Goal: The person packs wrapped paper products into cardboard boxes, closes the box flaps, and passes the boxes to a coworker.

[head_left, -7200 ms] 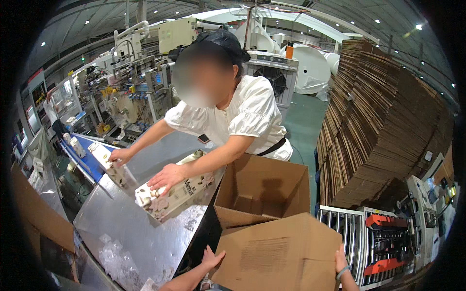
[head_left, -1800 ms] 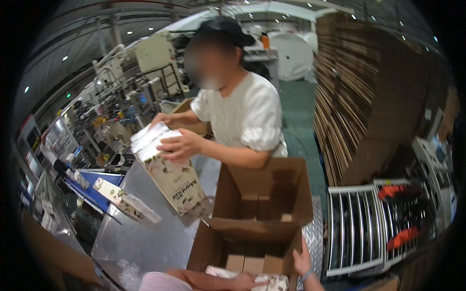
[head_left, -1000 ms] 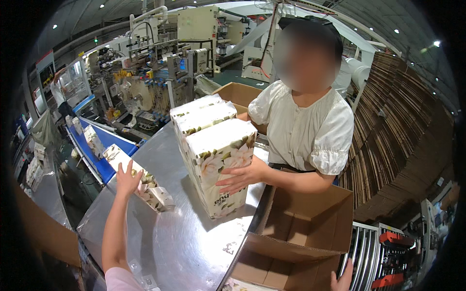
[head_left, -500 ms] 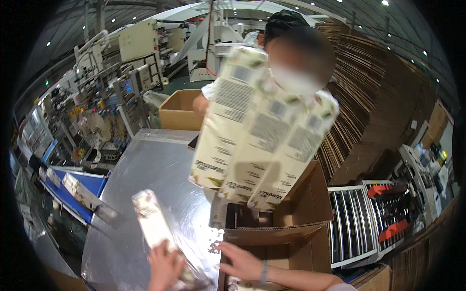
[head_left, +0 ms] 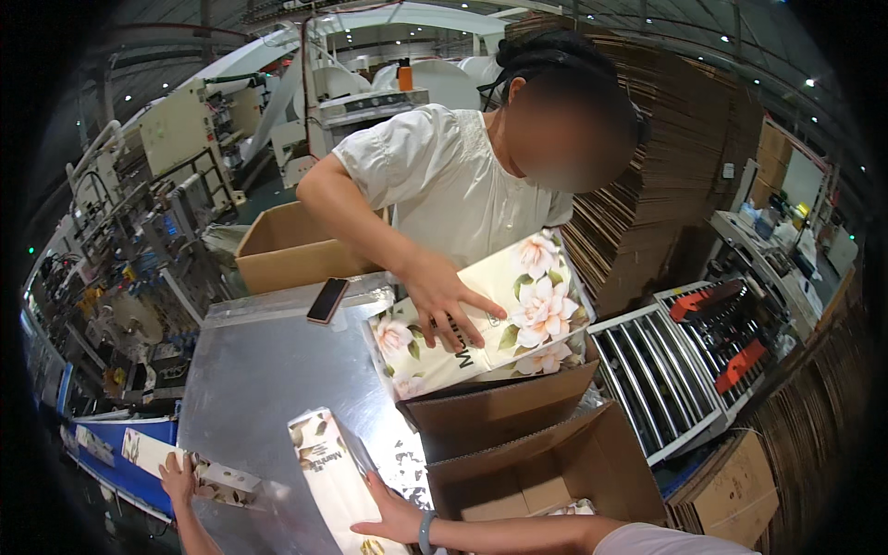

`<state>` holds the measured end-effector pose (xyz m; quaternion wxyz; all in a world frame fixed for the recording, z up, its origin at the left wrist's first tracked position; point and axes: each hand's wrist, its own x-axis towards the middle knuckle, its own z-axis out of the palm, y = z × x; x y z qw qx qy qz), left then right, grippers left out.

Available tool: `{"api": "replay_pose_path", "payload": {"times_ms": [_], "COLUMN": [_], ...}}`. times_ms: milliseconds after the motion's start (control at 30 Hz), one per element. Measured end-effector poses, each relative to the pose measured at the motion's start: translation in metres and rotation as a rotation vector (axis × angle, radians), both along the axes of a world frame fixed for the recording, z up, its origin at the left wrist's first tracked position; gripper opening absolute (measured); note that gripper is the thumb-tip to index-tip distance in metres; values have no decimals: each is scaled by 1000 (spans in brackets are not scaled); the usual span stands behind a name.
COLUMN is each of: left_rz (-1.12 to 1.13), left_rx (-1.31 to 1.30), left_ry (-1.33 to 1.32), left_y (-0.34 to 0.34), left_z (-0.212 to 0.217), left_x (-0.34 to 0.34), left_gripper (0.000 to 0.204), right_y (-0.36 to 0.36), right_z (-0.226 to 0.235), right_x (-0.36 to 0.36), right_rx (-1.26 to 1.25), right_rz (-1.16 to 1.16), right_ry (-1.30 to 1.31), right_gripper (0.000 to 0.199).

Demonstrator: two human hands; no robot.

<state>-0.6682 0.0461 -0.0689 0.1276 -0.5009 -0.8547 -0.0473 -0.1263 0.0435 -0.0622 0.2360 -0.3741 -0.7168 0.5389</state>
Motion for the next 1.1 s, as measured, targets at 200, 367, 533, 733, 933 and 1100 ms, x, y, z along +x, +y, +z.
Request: {"api": "replay_pose_path", "payload": {"times_ms": [200,367,533,733,933,1100], "left_rz": [-200,-477,-163,-26,-510,-588], "left_rx": [365,120,220,58,318,165], "left_ry": [-559,-705,-1089,-2057,-1707,-1790], "left_y": [-30,-93,-81,-52,-80,-105], "left_z": [8,63,37,-11,114,177], "left_x": [151,307,283,283,360,456], "left_gripper": [21,26,34,68,69,80], "right_y": [33,52,50,40,8,-47], "right_z": [-26,-46,-8,1,75,101], "right_x": [-13,-27,-17,-2,75,187], "right_rx": [-129,-141,-595,-718,-28,164], "right_rz": [-11,-3,57,97,229,227], "right_ry": [-4,187,352,362,438,354], "right_gripper": [110,96,95,80,64,56]}}
